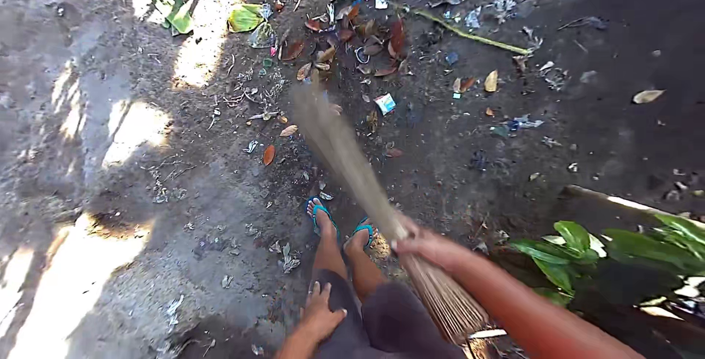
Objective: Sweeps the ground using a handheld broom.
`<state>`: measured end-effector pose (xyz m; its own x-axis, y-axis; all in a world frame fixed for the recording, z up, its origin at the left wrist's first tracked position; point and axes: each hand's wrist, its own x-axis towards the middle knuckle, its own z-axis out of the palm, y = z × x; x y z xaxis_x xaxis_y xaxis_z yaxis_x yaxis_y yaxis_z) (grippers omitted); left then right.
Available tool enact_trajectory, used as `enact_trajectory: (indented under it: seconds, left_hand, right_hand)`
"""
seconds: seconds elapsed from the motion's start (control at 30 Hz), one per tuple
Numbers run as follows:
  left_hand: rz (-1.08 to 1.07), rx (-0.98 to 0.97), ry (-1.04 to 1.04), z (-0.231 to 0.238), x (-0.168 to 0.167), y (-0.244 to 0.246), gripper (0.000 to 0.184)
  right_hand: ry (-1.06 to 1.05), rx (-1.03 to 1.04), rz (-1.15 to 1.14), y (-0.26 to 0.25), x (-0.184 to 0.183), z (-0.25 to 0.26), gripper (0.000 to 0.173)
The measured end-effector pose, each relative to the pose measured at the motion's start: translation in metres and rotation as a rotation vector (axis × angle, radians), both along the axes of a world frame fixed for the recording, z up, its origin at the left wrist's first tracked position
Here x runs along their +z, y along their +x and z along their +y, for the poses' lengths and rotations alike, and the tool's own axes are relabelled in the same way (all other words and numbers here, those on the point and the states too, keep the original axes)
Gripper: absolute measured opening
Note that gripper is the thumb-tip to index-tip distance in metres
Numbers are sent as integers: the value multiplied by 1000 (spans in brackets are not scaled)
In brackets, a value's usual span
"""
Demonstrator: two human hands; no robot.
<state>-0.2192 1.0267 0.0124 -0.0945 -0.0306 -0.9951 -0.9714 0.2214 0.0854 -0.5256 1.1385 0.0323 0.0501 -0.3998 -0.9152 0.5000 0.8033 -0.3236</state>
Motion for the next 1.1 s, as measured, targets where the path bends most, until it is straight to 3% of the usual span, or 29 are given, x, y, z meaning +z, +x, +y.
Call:
enact_trajectory:
  seconds: [0.07,0.17,0.27,0.37,0.5,0.57,0.67,0.77,0.83,0.87,0.93,1.03,1.1]
  left_hand:
    - [-74,-238,20,3,1,-12,88]
    - [-101,-323,0,-11,-8,-10,92]
    - [-97,-289,9,-33,-14,5,95]
    - [-93,-276,3,-46,-23,18,96]
    - [-87,-270,12,-63,-28,15,97]
    - [-85,-251,25,-73,-29,17,98]
    - [-76,-222,32,-81,-32,20,99]
    - [-74,-213,30,-90,-32,18,101]
    - [-78,-198,43,-97,-29,14,100]
    - [-78,-183,49,-100,-27,15,99]
    - [-75,-146,51,-106,-26,19,98]
    - [-76,-104,48,-112,-27,23,96]
    - [-68,-94,55,-113,-29,24,97]
  right_hand:
    - [48,216,-201,38,-7,8,92]
    - [52,422,-229,61,-67,-6,98]
    - [136,196,100,5,-111,-49,97]
    - [152,-96,357,-62,-116,-109,94]
    - [31,-176,445,-56,-97,-152,99]
    - [-62,-91,333,-24,-57,-148,101]
    - [-73,140,-31,28,-11,-132,93]
    - [2,455,-284,77,-29,-137,94]
    - [36,608,-273,86,-63,-155,95]
    - [52,592,-208,76,-80,-165,95]
    - [99,351,13,27,-106,-190,89]
    - [186,-21,328,-58,-110,-241,82]
    - [173,-129,449,-70,-105,-269,82]
